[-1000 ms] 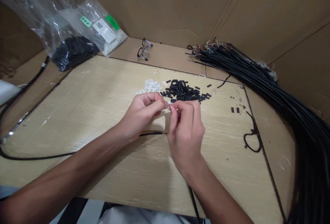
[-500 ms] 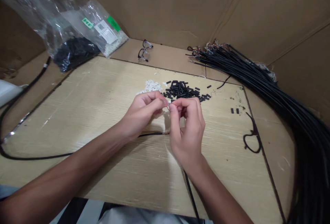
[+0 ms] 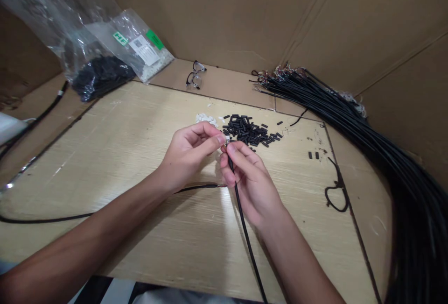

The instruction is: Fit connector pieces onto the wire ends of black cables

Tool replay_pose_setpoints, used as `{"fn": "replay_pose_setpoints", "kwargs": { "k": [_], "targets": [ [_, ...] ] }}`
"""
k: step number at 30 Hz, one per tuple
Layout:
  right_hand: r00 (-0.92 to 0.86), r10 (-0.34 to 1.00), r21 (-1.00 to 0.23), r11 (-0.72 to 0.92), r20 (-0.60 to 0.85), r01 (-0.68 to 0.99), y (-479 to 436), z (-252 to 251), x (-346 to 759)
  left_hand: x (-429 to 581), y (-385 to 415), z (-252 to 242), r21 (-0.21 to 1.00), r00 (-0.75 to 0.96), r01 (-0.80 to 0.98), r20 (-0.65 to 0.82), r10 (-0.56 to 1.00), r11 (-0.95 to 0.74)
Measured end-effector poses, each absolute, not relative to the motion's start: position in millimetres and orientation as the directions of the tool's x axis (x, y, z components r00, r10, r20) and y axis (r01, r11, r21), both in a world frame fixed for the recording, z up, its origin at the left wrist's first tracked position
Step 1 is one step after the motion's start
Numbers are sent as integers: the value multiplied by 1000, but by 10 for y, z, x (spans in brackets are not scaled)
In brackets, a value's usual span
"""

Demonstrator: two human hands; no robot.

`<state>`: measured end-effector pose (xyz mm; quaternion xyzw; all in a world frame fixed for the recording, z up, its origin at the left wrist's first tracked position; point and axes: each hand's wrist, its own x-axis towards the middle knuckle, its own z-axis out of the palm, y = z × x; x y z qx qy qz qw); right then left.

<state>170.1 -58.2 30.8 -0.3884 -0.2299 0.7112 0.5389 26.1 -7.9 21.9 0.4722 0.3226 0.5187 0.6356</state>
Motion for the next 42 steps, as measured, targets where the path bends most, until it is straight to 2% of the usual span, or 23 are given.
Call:
{"fn": "replay_pose_setpoints", "kwargs": {
  "k": [3, 5, 9, 12, 16, 22, 28, 33, 42],
  "targets": [
    [-140, 941, -738, -329, -308, -589, -569, 308, 1717, 269, -92, 190, 947, 236, -320, 86, 968, -6],
    [-123, 949, -776, -308, -290, -550, -572, 307, 1711, 277, -100, 176, 957, 224, -291, 73, 972, -5],
    [22, 983, -898, -158, -183, -410, -595, 274, 1660, 294, -95, 157, 957, 223, -291, 77, 972, -10],
    [60, 990, -937, -103, -131, -335, -607, 232, 1622, 293, -57, 135, 952, 150, -306, 73, 986, -24],
    [15, 986, -925, -149, -164, -349, -607, 212, 1613, 273, 0, 100, 946, 39, -324, 48, 998, -33],
    [-45, 969, -858, -236, -243, -457, -599, 250, 1622, 237, -18, 100, 915, 300, -373, -39, 953, 154],
    [-195, 933, -756, -360, -304, -547, -586, 263, 1619, 219, -10, 129, 839, 332, -488, -80, 940, 243],
    [-272, 916, -749, -400, -297, -529, -575, 222, 1620, 218, 21, 160, 732, 273, -615, -153, 950, 294],
    [-463, 846, -791, -466, -266, -397, -643, 107, 1595, -47, 291, 249, 737, -15, -670, -140, 990, 94]
  ]
}}
